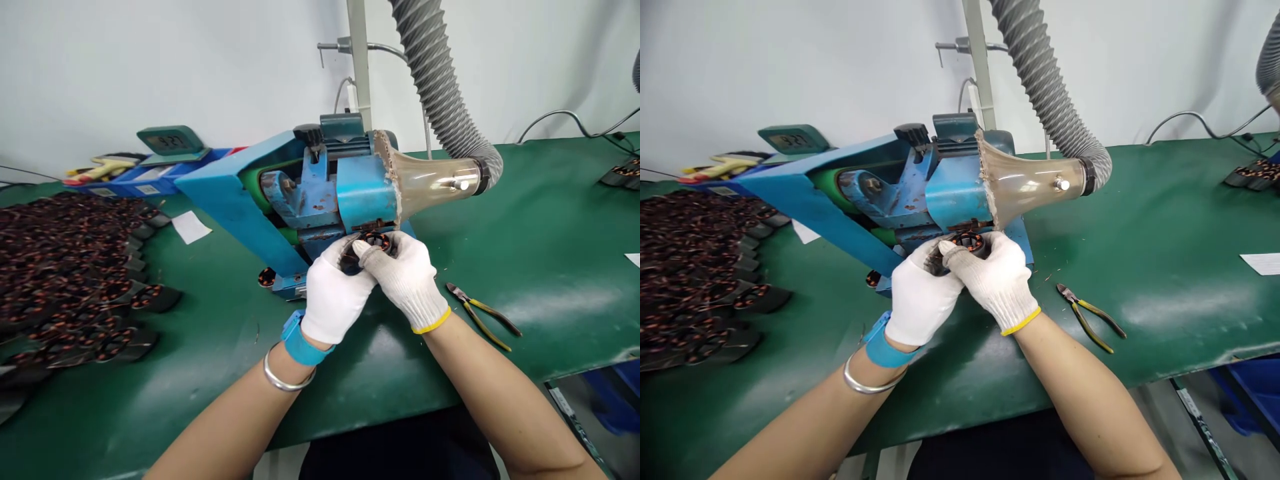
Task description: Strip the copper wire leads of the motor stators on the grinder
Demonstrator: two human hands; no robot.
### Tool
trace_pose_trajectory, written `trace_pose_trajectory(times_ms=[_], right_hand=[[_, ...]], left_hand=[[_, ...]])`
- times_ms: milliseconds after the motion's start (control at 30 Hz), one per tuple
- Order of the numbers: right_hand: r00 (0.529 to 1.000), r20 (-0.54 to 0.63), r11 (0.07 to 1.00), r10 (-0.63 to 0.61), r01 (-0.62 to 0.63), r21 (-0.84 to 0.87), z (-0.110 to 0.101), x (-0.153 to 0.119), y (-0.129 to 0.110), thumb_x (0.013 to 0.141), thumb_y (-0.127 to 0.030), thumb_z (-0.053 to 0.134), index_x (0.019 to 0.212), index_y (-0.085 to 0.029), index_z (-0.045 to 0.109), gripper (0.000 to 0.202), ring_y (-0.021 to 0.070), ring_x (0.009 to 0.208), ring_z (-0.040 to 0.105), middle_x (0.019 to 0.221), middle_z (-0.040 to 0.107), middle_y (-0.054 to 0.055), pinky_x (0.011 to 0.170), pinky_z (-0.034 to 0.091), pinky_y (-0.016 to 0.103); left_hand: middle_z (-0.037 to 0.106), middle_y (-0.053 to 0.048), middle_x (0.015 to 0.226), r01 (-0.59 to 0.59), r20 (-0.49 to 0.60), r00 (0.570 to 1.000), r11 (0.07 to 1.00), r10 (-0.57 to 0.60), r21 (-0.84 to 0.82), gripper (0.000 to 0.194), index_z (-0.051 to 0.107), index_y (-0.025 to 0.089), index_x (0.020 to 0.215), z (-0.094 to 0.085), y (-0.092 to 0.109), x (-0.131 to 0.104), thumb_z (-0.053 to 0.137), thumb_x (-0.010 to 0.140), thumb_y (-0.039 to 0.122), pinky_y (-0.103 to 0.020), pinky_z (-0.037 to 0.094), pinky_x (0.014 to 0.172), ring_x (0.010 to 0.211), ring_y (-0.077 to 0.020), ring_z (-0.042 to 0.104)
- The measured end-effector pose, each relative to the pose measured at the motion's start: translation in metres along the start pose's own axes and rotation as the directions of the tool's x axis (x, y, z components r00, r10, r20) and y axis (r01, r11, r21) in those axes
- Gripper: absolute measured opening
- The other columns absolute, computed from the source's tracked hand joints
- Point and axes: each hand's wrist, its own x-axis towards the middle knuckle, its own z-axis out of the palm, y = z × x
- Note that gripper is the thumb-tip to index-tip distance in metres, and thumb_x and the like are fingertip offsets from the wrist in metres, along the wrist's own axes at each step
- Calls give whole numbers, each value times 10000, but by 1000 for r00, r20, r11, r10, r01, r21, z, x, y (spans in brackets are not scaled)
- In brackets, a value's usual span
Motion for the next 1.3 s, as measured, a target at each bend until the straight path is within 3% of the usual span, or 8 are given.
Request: trace_pose_trajectory(times_ms=[400,533,633,700,800,900,1067,1300], right_hand=[[999,11,993,-40,38,111,0,-4,5,652,-459,705,880,-167,620,381,173,720,645,793,691,32,665,541,284],[997,69,997,-36,41,-62,-7,-21,9,556,-427,740,945,-179,624,476,216,779,656,870,699,58,705,552,347],[985,155,970,-80,112,-213,-15,-28,10,518,-421,763,1000,-198,630,547,250,838,661,933,692,63,760,551,402],[951,209,924,-227,278,-263,-19,-27,9,476,-397,786,1085,-194,611,665,264,919,652,1035,670,76,820,545,412],[812,252,773,-527,581,-255,-24,-23,10,445,-380,804,1176,-153,563,802,267,1069,602,1192,599,116,935,510,381],[701,314,641,-641,713,-284,-25,-20,15,524,-368,782,1243,-153,526,793,253,1157,548,1275,545,118,997,471,367],[670,358,568,-650,742,-357,-26,-16,26,705,-330,707,1308,-201,467,662,227,1169,522,1285,540,81,985,468,375],[678,289,549,-676,725,-417,-22,-16,30,790,-343,664,1251,-209,507,506,238,1098,555,1222,578,87,942,489,400]], left_hand=[[711,-67,991,-100,-17,995,992,102,82,302,641,144,1028,0,2,-4,641,732,202,-331,541,868,932,-210,670],[658,-74,1003,-307,55,952,934,302,182,418,587,145,1076,-13,-7,-19,693,672,175,-325,538,852,927,-194,650],[606,-65,1015,-340,136,936,934,325,108,454,571,165,1081,-21,-13,-22,722,653,172,-310,535,828,930,-181,632],[591,-54,1006,-254,134,960,967,248,31,443,550,178,1060,-23,-13,-20,731,656,191,-310,534,815,920,-174,623],[606,-48,973,-19,141,989,995,34,-103,440,487,180,1031,-22,-11,-16,721,661,224,-332,546,792,875,-176,629],[612,-88,1089,206,270,954,940,-131,-271,520,466,176,1116,-24,-8,-14,712,659,217,-392,524,906,1023,-226,617],[440,-102,1438,437,558,829,667,-39,-604,718,442,237,1318,-33,-10,-16,750,673,310,-450,391,1103,1345,-307,401],[393,-47,1491,480,588,808,628,-45,-612,720,457,285,1335,-32,-16,-20,725,678,163,-452,264,1183,1417,-286,284]])
